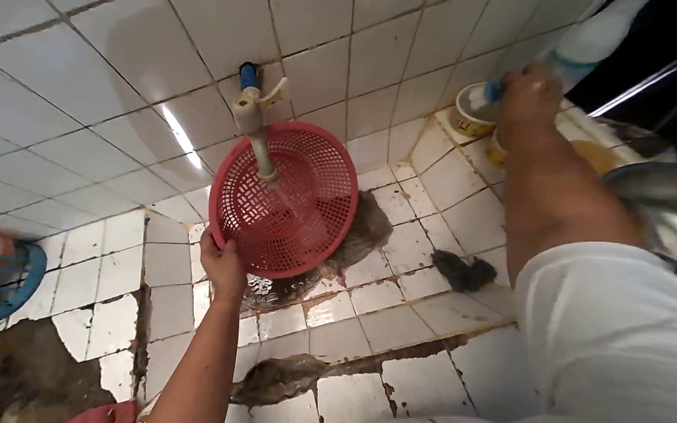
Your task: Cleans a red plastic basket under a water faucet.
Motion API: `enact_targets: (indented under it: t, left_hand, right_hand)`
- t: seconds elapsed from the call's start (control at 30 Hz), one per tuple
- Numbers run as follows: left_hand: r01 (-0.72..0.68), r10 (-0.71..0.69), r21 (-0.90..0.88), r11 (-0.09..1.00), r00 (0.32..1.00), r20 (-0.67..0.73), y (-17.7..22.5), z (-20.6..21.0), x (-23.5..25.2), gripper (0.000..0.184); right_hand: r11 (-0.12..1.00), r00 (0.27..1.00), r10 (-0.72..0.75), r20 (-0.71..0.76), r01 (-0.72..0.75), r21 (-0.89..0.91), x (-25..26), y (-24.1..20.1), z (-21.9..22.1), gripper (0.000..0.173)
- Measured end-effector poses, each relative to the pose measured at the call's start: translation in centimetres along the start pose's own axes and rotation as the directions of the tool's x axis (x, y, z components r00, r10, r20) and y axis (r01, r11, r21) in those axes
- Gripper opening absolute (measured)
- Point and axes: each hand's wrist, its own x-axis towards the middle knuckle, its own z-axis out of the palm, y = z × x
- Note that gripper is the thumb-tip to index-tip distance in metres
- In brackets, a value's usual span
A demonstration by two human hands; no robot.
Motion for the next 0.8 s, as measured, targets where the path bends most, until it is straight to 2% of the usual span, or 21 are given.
enact_targets:
  t: [0.1,0.17,0.23,0.27,0.33,0.4,0.47,0.5,0.57,0.6,0.67,0.7,0.73,0.8]
  left_hand:
    - [0.011,-0.009,0.095,0.995,1.000,-0.020,-0.2,0.2,-0.3,0.046]
    - [-0.054,0.050,0.204,0.978,0.998,0.026,-0.8,-0.1,-0.6,0.055]
    - [-0.110,0.098,0.221,0.969,0.993,0.067,-1.4,-0.1,-0.7,0.066]
    - [-0.128,0.119,0.184,0.975,0.991,0.063,-1.5,0.2,-0.8,0.067]
    - [-0.119,0.119,0.106,0.987,0.993,0.008,-1.1,1.1,-1.3,0.062]
    - [-0.059,0.060,0.073,0.996,0.998,-0.015,-0.4,2.2,-2.3,0.060]
    - [-0.062,0.062,0.069,0.996,0.998,0.000,0.1,2.9,-3.2,0.058]
    - [-0.085,0.084,0.055,0.995,0.996,0.017,0.1,3.0,-3.4,0.056]
    - [-0.071,0.070,0.020,0.997,0.997,0.036,0.1,2.4,-3.3,0.054]
    - [-0.026,0.025,0.009,1.000,0.999,0.041,0.0,1.7,-3.0,0.054]
    - [0.042,-0.042,-0.004,0.999,0.998,0.052,-0.5,0.0,-2.7,0.056]
    - [0.069,-0.068,-0.008,0.998,0.995,0.070,-0.7,-0.8,-2.7,0.057]
    - [0.088,-0.087,-0.008,0.996,0.992,0.093,-1.0,-1.4,-2.8,0.059]
    - [0.113,-0.109,-0.031,0.993,0.987,0.115,-1.6,-1.9,-2.8,0.060]
  right_hand:
    - [0.984,0.977,-0.065,-0.202,0.096,0.150,0.1,-2.3,-1.9,0.037]
    - [0.956,0.968,-0.092,-0.233,0.152,0.252,-2.1,-5.5,-3.0,0.043]
    - [0.902,0.972,-0.153,-0.177,0.210,0.377,-6.7,-9.6,-3.0,0.042]
    - [0.869,0.964,-0.232,-0.128,0.265,0.417,-9.4,-11.3,-1.9,0.040]
    - [0.857,0.929,-0.350,0.117,0.267,0.440,-14.9,-14.6,2.4,0.037]
    - [0.916,0.837,-0.327,0.439,0.166,0.365,-20.9,-17.7,7.7,0.040]
    - [0.931,0.653,-0.298,0.696,0.040,0.362,-26.0,-21.5,9.3,0.050]
    - [0.905,0.586,-0.343,0.734,-0.004,0.426,-27.6,-23.4,8.4,0.050]
    - [0.800,0.522,-0.504,0.688,-0.016,0.599,-28.7,-25.5,6.8,0.047]
    - [0.764,0.488,-0.579,0.653,0.045,0.644,-28.2,-25.2,7.0,0.045]
    - [0.785,0.395,-0.619,0.679,0.284,0.550,-25.3,-23.2,8.6,0.043]
    - [0.805,0.397,-0.586,0.706,0.386,0.451,-23.5,-22.1,9.5,0.042]
    - [0.824,0.460,-0.552,0.695,0.428,0.371,-22.1,-21.3,10.2,0.040]
    - [0.880,0.707,-0.475,0.524,0.372,0.296,-19.9,-21.7,10.6,0.037]
